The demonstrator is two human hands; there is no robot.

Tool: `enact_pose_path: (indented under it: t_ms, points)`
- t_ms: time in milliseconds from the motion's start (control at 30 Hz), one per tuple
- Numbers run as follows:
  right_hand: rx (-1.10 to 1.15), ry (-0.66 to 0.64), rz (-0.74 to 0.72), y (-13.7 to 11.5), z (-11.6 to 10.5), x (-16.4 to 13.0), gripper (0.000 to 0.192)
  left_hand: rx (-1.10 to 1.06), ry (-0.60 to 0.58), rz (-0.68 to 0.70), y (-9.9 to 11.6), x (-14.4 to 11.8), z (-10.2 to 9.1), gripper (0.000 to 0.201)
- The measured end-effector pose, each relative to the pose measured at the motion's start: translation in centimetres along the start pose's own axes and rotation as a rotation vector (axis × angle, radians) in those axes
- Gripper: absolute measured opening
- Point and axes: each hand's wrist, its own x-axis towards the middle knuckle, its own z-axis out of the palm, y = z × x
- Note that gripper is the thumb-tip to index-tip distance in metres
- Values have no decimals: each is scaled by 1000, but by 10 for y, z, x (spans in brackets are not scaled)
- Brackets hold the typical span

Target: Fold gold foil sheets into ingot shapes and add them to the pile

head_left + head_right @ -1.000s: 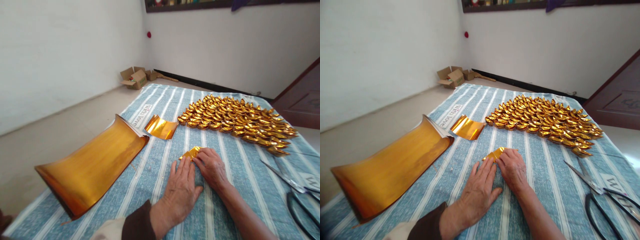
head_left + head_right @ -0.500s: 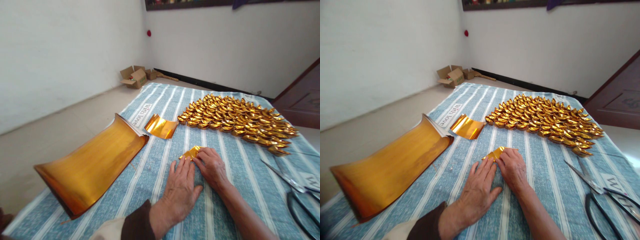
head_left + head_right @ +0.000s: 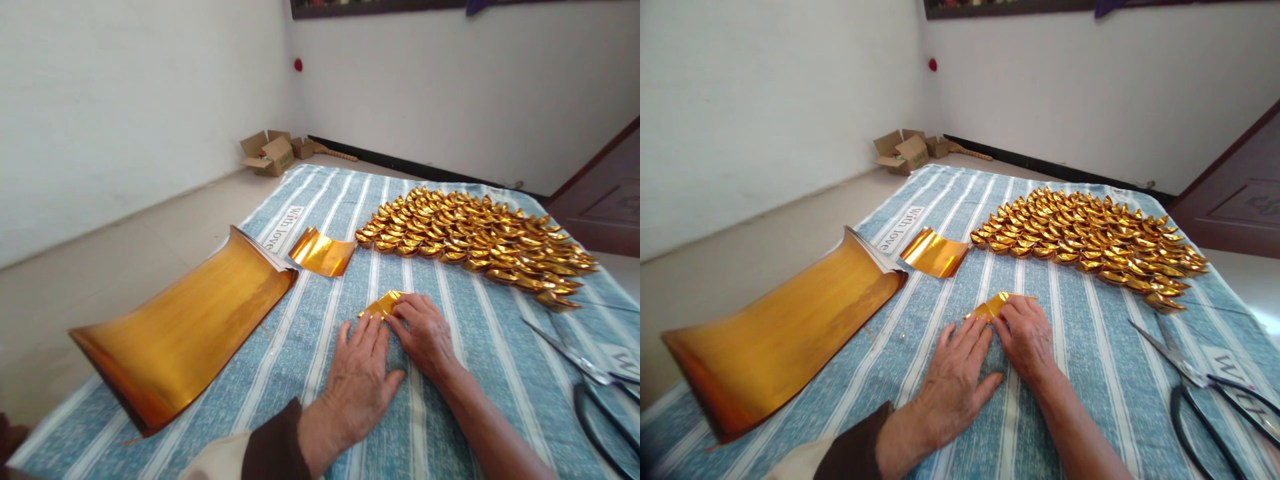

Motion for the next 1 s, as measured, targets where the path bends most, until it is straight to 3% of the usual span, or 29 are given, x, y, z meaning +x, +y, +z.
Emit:
enact_pose_path:
  t_ms: [1000]
  points:
    - [6, 2, 7, 0, 1, 0, 19, -37, -23, -8, -1, 4, -8, 52]
